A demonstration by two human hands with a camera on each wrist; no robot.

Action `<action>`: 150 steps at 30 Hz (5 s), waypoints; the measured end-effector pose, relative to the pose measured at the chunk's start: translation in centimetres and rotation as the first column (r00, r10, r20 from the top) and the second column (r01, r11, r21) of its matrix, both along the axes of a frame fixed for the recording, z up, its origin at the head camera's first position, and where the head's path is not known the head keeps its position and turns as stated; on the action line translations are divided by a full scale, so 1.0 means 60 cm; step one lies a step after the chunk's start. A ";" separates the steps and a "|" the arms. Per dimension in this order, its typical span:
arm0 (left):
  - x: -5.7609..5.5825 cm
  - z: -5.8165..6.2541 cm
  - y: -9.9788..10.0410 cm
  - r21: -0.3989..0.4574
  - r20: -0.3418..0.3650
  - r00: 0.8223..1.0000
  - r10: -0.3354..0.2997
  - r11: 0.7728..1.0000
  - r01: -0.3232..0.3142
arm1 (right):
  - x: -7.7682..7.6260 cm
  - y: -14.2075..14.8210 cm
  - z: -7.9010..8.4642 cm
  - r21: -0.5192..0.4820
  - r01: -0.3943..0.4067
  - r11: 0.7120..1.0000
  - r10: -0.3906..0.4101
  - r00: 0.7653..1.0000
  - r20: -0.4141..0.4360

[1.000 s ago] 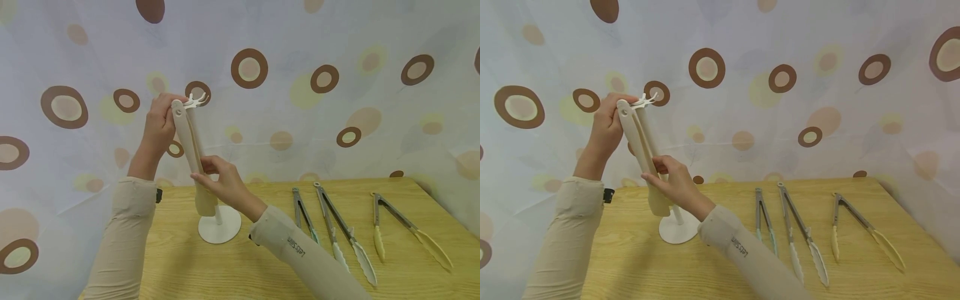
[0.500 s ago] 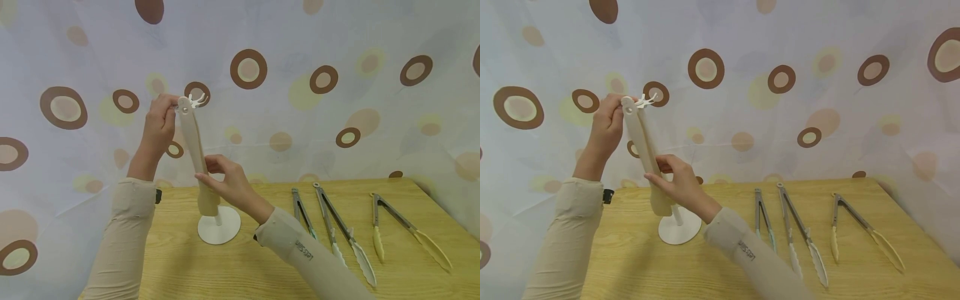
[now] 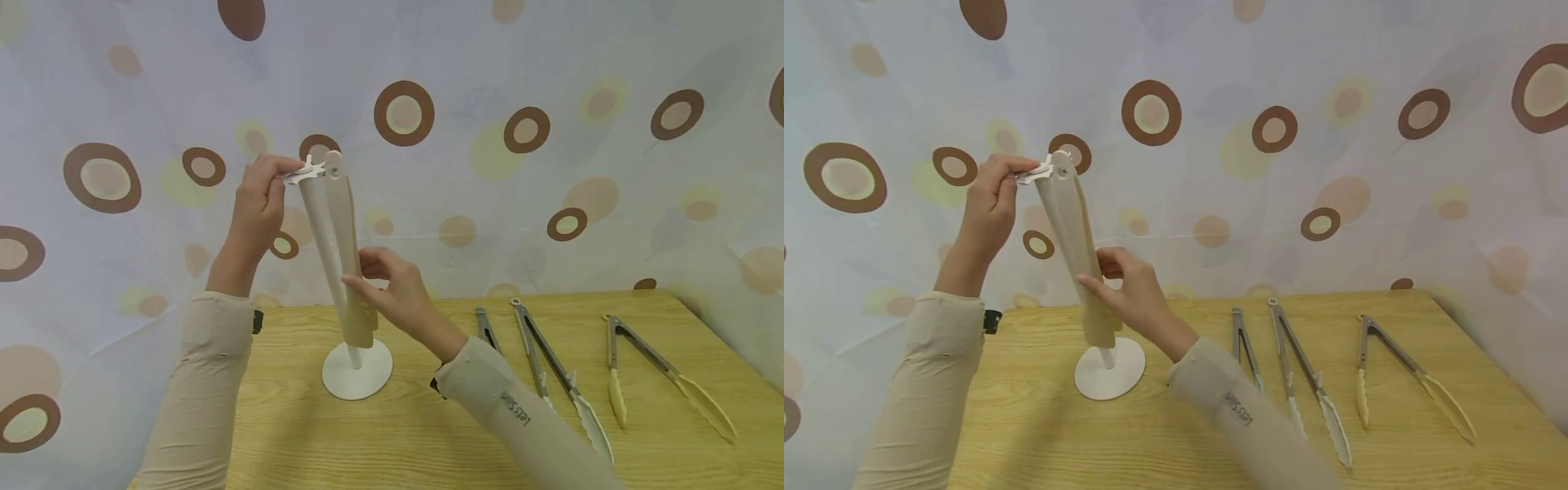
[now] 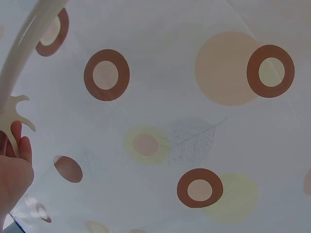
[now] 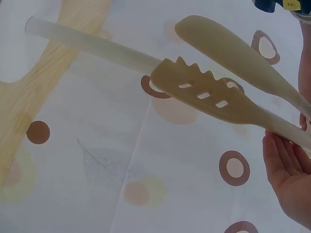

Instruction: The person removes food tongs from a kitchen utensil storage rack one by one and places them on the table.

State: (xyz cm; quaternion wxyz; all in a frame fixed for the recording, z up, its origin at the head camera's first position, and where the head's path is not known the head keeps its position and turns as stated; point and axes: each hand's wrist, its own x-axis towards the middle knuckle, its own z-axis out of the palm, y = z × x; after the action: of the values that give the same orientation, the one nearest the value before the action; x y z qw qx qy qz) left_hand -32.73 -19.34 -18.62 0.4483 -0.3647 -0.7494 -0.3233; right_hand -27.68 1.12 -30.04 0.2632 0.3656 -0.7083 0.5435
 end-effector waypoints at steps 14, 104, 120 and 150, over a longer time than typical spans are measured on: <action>0.001 0.001 0.000 -0.005 -0.018 1.000 -0.014 1.000 0.014 | -0.012 0.049 -0.003 -0.004 0.111 0.994 -0.108 0.979 0.171; -0.002 0.002 -0.001 0.005 0.016 1.000 -0.007 1.000 0.007 | -0.064 0.143 -0.162 0.648 0.063 0.759 -0.543 0.610 0.577; 0.003 0.003 0.000 -0.003 0.009 1.000 -0.020 1.000 0.020 | -0.070 0.138 -0.180 0.724 0.025 0.689 -0.601 0.579 0.551; -0.003 0.002 0.001 0.014 0.024 1.000 -0.016 1.000 0.016 | -0.073 0.125 -0.193 0.729 0.033 0.684 -0.622 0.549 0.559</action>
State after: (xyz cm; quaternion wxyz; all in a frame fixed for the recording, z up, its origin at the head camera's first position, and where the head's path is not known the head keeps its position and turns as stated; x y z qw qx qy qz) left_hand -32.94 -19.26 -18.49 0.4389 -0.3636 -0.7497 -0.3362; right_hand -32.07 8.63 -41.59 -0.1065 0.0098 -0.9472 0.3023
